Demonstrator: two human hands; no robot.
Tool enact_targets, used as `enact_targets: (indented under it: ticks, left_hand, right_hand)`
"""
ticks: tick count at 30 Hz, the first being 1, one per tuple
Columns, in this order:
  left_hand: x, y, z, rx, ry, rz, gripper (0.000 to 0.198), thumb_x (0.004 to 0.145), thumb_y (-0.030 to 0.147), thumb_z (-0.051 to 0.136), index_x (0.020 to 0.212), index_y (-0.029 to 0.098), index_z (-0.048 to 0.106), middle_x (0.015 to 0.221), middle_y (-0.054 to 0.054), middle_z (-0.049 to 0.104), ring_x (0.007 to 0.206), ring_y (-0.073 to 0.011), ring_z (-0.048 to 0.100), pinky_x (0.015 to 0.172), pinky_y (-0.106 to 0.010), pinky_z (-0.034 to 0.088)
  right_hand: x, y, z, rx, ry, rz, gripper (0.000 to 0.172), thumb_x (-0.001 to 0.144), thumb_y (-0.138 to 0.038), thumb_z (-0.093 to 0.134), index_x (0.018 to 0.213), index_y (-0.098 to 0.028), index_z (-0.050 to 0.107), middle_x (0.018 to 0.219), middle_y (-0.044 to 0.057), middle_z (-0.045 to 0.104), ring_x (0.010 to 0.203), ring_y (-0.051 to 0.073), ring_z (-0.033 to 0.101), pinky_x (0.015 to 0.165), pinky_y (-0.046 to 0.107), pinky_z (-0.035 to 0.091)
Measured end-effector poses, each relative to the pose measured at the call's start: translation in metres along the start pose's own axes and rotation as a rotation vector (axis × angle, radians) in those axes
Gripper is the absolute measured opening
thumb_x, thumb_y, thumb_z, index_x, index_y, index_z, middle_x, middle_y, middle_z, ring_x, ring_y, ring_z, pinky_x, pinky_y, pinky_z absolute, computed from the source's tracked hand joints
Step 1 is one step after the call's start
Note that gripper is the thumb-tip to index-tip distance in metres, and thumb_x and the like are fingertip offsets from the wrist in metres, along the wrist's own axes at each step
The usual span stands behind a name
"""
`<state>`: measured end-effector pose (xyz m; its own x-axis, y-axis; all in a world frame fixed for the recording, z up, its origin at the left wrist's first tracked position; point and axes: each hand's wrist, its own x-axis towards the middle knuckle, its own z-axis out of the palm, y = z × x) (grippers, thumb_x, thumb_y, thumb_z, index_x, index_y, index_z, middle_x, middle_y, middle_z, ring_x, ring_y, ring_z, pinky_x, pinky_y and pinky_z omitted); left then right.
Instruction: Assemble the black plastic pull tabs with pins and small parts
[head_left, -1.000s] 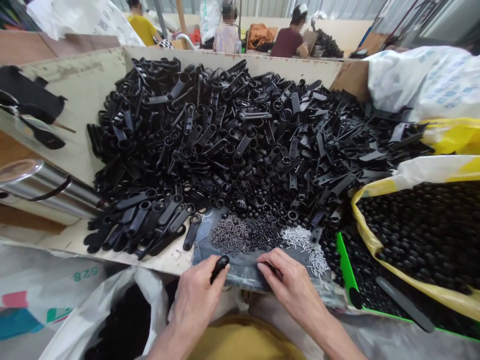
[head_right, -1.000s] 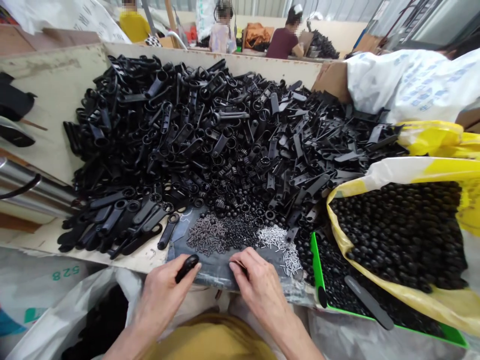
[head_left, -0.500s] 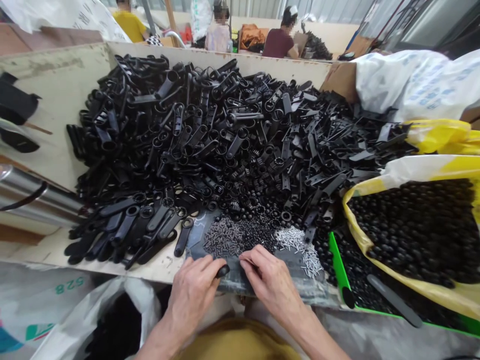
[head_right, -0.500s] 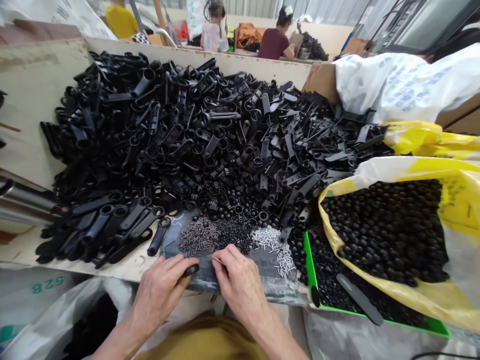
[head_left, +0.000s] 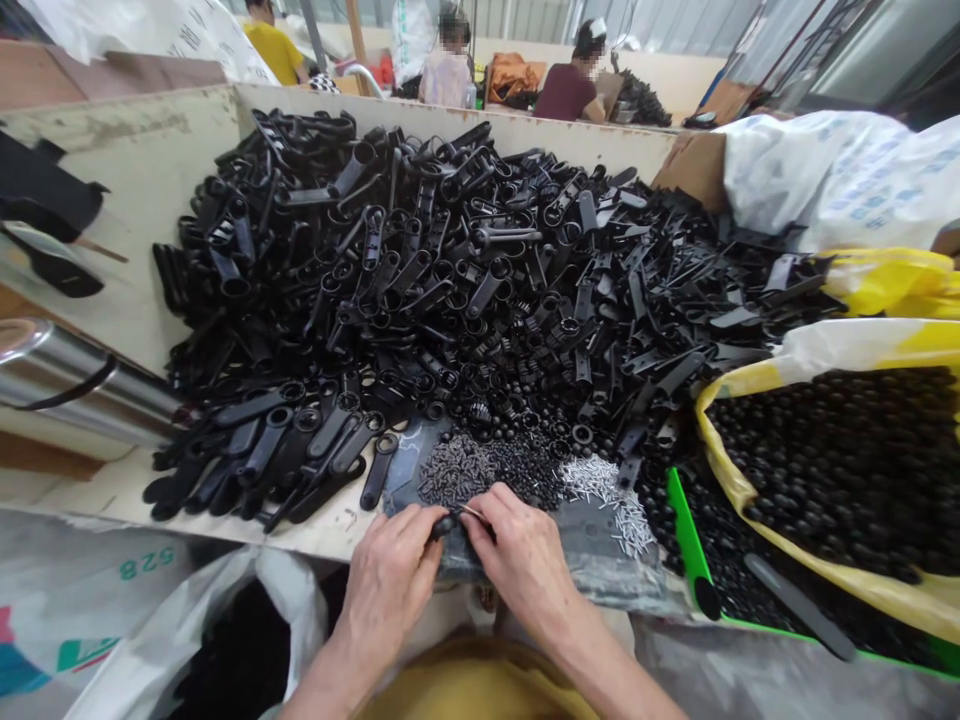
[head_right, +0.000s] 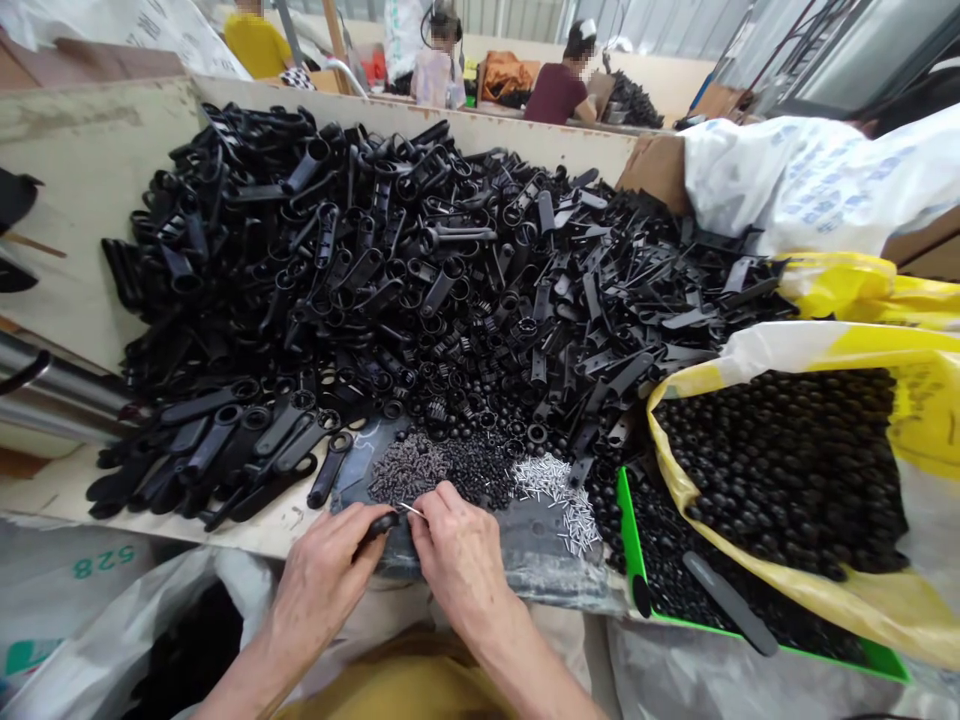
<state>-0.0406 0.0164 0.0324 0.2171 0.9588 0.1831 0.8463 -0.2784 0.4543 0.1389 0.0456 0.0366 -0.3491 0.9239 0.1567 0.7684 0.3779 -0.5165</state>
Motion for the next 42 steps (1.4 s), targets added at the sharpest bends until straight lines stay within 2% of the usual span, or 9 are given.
enact_targets:
  ticks: [5, 10, 17, 21, 26, 29, 33, 38, 42]
  left_hand:
    - [-0.004, 0.004, -0.005, -0.241, 0.101, -0.203, 0.020, 0.097, 0.029, 0.053, 0.102, 0.022, 0.072, 0.090, -0.004, 0.082, 0.079, -0.0241, 0.076, 0.075, -0.033, 0.053]
    - [0.000, 0.026, -0.007, -0.537, -0.164, -0.456, 0.027, 0.093, 0.044, 0.059, 0.083, 0.022, 0.073, 0.062, 0.001, 0.070, 0.059, -0.0192, 0.065, 0.058, -0.027, 0.047]
    - [0.011, 0.038, 0.003, -0.860, -0.350, -0.466, 0.035, 0.084, 0.043, 0.063, 0.057, 0.021, 0.060, 0.058, -0.001, 0.067, 0.058, -0.0167, 0.060, 0.060, -0.026, 0.046]
    - [0.009, 0.046, 0.006, -1.059, -0.473, -0.635, 0.039, 0.076, 0.057, 0.072, 0.071, 0.019, 0.065, 0.052, 0.002, 0.063, 0.037, -0.0070, 0.035, 0.040, -0.021, 0.027]
    - [0.010, 0.053, 0.008, -1.095, -0.296, -0.728, 0.041, 0.077, 0.057, 0.074, 0.082, 0.016, 0.069, 0.055, 0.002, 0.066, 0.036, -0.0043, 0.034, 0.040, -0.017, 0.024]
    - [0.010, 0.048, 0.013, -1.070, -0.242, -0.720, 0.046, 0.074, 0.060, 0.075, 0.083, 0.016, 0.070, 0.055, 0.002, 0.065, 0.036, -0.0048, 0.036, 0.039, -0.017, 0.026]
    - [0.006, 0.040, 0.017, -1.068, -0.230, -0.707, 0.049, 0.077, 0.064, 0.073, 0.086, 0.015, 0.070, 0.057, 0.002, 0.065, 0.037, -0.0047, 0.037, 0.039, -0.018, 0.027]
    - [0.004, 0.040, 0.011, -1.073, -0.241, -0.733, 0.050, 0.076, 0.065, 0.073, 0.085, 0.015, 0.070, 0.057, 0.002, 0.065, 0.037, -0.0047, 0.036, 0.041, -0.019, 0.027]
    - [0.004, 0.041, 0.008, -1.087, -0.220, -0.750, 0.046, 0.078, 0.061, 0.074, 0.084, 0.015, 0.070, 0.058, 0.002, 0.065, 0.038, -0.0044, 0.037, 0.043, -0.018, 0.027]
  right_hand:
    - [-0.005, 0.005, -0.008, 0.042, 0.022, 0.008, 0.015, 0.097, -0.013, 0.057, 0.087, -0.021, 0.065, 0.083, 0.001, 0.066, 0.069, 0.015, 0.065, 0.063, 0.025, 0.044]
    - [-0.027, 0.012, -0.026, 0.270, 0.046, -0.080, 0.016, 0.101, -0.016, 0.054, 0.092, -0.021, 0.066, 0.079, 0.001, 0.063, 0.067, 0.014, 0.062, 0.061, 0.024, 0.045]
    - [-0.057, 0.013, -0.031, 0.259, 0.055, -0.107, 0.020, 0.104, -0.019, 0.050, 0.095, -0.021, 0.068, 0.079, 0.002, 0.065, 0.066, 0.015, 0.061, 0.061, 0.025, 0.046]
    - [-0.063, 0.020, -0.042, 0.369, 0.040, -0.026, 0.016, 0.104, -0.025, 0.056, 0.096, -0.023, 0.070, 0.078, 0.001, 0.066, 0.066, 0.015, 0.061, 0.061, 0.025, 0.047]
    - [-0.049, 0.053, -0.060, 0.234, 0.185, 0.164, 0.020, 0.104, -0.027, 0.054, 0.091, -0.022, 0.069, 0.081, 0.002, 0.067, 0.071, 0.017, 0.064, 0.066, 0.027, 0.051]
    - [-0.034, 0.065, -0.056, 0.054, 0.196, 0.148, 0.022, 0.107, -0.026, 0.048, 0.099, -0.022, 0.068, 0.092, 0.005, 0.069, 0.078, 0.018, 0.068, 0.071, 0.027, 0.052]
    - [-0.025, 0.059, -0.044, -0.047, 0.133, 0.090, 0.028, 0.110, -0.025, 0.040, 0.106, -0.022, 0.067, 0.099, 0.006, 0.067, 0.076, 0.017, 0.069, 0.066, 0.027, 0.051]
    - [-0.039, 0.050, -0.046, -0.017, -0.001, 0.030, 0.029, 0.111, -0.025, 0.038, 0.100, -0.022, 0.065, 0.096, 0.005, 0.065, 0.078, 0.017, 0.068, 0.068, 0.026, 0.052]
    - [-0.037, 0.046, -0.044, -0.007, 0.021, 0.029, 0.027, 0.111, -0.024, 0.040, 0.105, -0.023, 0.066, 0.098, 0.006, 0.066, 0.081, 0.017, 0.069, 0.073, 0.026, 0.053]
